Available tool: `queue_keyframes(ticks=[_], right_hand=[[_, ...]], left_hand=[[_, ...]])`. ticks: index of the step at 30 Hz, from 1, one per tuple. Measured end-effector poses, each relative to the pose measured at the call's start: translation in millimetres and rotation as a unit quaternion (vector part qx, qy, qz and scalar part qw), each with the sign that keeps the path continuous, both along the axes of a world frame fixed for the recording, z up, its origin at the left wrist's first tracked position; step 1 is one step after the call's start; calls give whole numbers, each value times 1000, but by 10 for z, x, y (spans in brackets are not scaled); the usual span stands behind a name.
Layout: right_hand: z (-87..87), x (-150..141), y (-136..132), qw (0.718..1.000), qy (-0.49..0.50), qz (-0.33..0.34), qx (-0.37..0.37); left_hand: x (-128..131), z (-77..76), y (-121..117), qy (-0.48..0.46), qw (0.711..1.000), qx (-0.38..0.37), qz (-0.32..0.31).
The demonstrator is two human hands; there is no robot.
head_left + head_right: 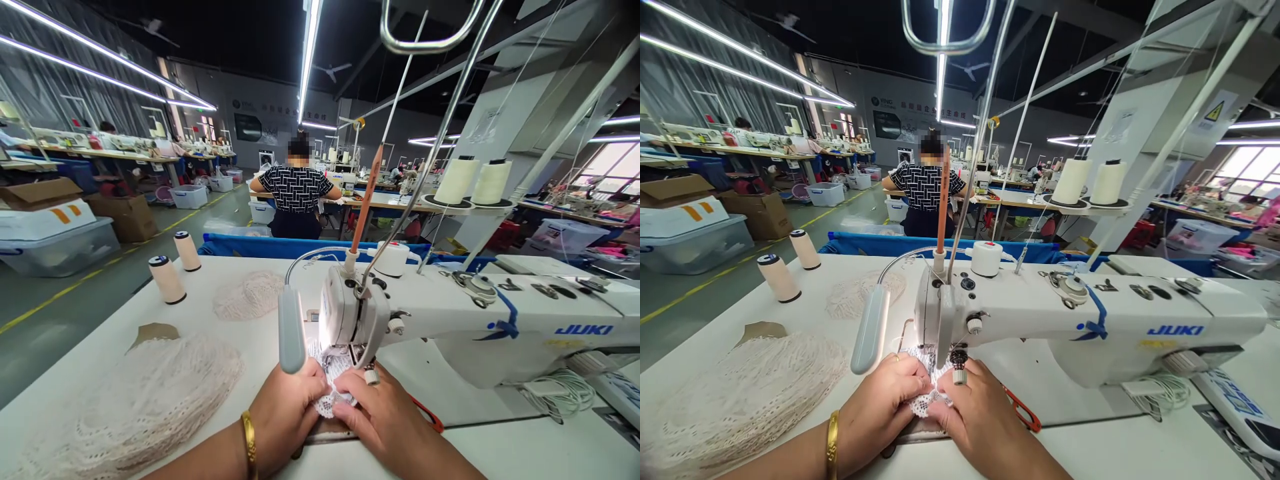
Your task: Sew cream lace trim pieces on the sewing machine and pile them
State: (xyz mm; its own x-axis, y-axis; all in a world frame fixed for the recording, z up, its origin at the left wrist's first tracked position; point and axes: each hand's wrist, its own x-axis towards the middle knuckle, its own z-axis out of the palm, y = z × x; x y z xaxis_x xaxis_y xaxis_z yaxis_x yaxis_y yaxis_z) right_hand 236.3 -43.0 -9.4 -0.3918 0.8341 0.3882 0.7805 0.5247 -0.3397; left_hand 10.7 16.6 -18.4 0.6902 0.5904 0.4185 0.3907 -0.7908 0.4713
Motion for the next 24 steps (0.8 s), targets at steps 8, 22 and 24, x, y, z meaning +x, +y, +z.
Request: queue_keyframes(ticks=[8, 22, 24], right_hand=[[-132, 4, 58, 999, -46, 10, -20], [-255, -43, 186, 1000, -21, -8, 7], [-248, -48, 169, 1000, -11, -6, 10]], left_hand=[[-68, 221, -145, -27, 1000, -8, 7], [19, 621, -84, -95, 981, 103, 136], [-52, 642, -122, -51, 973, 209, 81]])
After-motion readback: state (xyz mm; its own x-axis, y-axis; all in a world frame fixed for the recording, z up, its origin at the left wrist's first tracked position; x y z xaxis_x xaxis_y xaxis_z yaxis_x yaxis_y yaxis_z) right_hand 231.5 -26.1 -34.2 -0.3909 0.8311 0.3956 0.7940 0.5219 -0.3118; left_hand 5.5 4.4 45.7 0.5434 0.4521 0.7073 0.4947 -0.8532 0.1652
